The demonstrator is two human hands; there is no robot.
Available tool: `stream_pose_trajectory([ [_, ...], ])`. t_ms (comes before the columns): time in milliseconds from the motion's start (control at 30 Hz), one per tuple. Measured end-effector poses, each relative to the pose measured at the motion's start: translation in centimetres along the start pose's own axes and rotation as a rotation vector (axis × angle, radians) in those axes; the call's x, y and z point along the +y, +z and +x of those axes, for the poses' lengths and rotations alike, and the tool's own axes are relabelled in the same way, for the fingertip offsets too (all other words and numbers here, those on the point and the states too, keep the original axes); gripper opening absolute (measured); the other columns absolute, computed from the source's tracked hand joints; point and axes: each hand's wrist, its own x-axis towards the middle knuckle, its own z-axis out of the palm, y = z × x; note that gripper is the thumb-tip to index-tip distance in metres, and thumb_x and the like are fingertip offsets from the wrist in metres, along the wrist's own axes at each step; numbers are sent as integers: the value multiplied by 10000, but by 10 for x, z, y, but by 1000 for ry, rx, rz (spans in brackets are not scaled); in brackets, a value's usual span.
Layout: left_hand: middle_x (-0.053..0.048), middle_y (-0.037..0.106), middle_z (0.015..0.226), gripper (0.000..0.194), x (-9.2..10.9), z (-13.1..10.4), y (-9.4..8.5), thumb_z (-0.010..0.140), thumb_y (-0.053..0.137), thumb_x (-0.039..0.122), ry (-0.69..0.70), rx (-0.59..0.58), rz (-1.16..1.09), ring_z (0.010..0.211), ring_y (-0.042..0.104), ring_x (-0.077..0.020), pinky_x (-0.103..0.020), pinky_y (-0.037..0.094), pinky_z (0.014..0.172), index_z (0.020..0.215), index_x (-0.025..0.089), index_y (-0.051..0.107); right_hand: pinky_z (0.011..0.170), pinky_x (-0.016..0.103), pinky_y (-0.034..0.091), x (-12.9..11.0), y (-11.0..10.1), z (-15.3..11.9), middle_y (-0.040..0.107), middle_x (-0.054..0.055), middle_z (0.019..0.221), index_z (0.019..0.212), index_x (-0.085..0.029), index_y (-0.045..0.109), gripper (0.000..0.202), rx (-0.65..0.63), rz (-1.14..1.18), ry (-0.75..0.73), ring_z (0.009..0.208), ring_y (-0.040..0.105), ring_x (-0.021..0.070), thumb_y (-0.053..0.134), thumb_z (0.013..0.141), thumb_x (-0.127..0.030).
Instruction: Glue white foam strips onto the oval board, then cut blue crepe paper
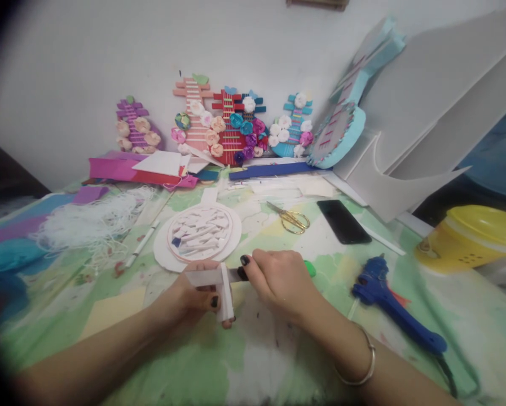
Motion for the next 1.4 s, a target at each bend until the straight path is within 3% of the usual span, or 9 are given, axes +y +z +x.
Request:
stream_pose_trajectory([
  [467,-74,679,630,222,-1,-1,0,615,743,151,25,-51,-56,525,636,-167,-256,520,528,802,63,664,524,266,173,7,1,2,393,-25,497,579,-180,333,367,-3,-4,37,476,329,89,278,904,-340],
  [667,-57,671,608,168,-2,-4,-5,610,751,132,44,-56,-66,515,644,-184,-305,525,570,690,98,607,530,269,189,14,0,6,408,-21,498,565,-177,346,399,-12,-9,101,481,334,94,263,918,-343],
  [800,-60,671,636,203,3,-2,-7,630,760,174,64,31,-27,550,647,-177,-290,530,573,764,87,634,529,277,186,17,1,11,462,-1,519,573,-180,400,470,-27,-86,190,502,365,110,223,936,-419],
  [933,-53,678,696,181,7,1,-4,668,737,149,75,223,-25,659,654,-148,-312,556,721,808,78,647,508,274,187,21,2,15,488,22,534,594,-193,427,532,-35,-162,319,508,372,133,203,906,-562],
  [1067,-93,700,802,167,8,6,-3,711,698,153,65,392,0,815,677,-201,-311,549,789,846,75,638,495,262,207,24,-3,17,464,0,516,590,-204,395,505,34,-117,361,498,380,132,311,849,-630],
  [1233,-142,708,889,147,8,12,-5,773,618,165,39,499,81,884,675,-227,-284,559,743,896,84,614,500,246,243,23,-10,18,465,-26,525,580,-202,422,373,57,23,360,528,403,125,512,780,-503],
  [1400,-107,717,890,271,5,12,-9,764,654,267,71,523,231,826,690,-224,-285,555,707,986,138,566,530,250,280,23,-11,18,520,-18,576,633,-201,488,199,17,77,337,568,445,137,499,785,-329],
])
